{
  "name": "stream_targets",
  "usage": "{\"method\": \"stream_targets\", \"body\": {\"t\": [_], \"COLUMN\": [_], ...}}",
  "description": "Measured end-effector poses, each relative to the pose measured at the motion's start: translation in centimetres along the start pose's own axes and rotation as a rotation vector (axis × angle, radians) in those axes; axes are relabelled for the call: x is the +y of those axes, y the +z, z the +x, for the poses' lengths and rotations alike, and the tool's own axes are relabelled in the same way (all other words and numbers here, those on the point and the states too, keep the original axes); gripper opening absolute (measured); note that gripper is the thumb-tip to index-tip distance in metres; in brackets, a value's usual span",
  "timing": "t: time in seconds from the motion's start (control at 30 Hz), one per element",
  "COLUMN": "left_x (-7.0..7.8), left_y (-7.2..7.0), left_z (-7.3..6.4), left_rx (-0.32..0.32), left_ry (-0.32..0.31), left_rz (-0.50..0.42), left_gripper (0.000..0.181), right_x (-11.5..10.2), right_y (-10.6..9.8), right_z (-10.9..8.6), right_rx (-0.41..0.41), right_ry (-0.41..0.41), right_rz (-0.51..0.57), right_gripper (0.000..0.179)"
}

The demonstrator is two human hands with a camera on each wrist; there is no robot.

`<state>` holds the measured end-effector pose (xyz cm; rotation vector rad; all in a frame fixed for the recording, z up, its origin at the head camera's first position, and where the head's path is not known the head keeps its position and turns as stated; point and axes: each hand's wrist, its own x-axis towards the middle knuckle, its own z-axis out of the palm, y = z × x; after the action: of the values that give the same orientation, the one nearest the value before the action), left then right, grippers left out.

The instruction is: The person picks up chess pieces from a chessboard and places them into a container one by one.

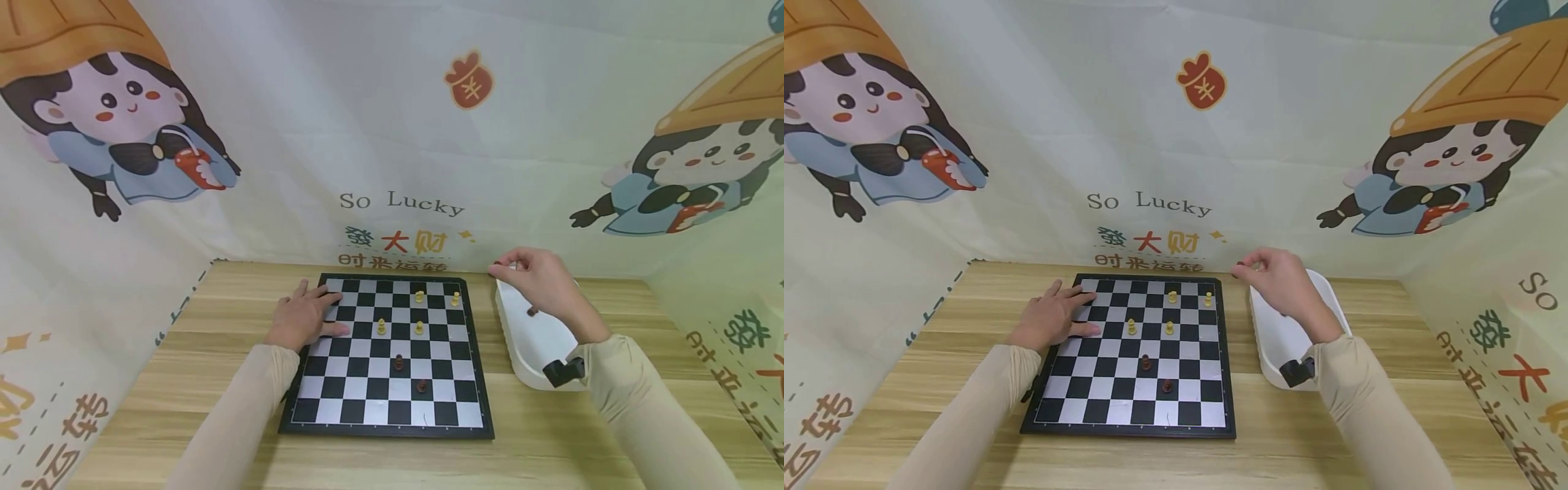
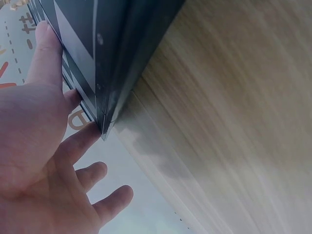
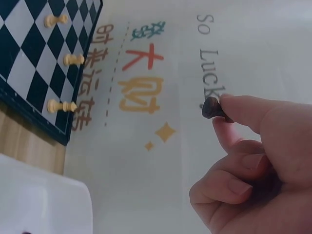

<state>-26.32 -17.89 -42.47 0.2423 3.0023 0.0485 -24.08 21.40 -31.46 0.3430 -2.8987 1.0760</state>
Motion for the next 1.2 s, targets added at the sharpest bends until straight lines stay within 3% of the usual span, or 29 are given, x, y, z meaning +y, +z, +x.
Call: {"method": "stream_targets", "body": {"t": [0.57,1.2], "left_x": [-0.1,-0.2], "left_y": [0.3,0.3], "left_z": [-0.1,0.1], "left_rx": [0.013,0.019], "left_ry": [0.006,0.017], "left_rz": [0.019,0.031], "left_gripper": [0.085,0.083], "right_x": [3.2,5.4], "right_y": [-1.8,-2.3], "right_z": [0.5,0.4], "right_rx": [0.094,0.115], "right_ry": [0.031,0.116], "right_rz": [-0.077,-0.082], "right_gripper": [0.036,0.039]}}
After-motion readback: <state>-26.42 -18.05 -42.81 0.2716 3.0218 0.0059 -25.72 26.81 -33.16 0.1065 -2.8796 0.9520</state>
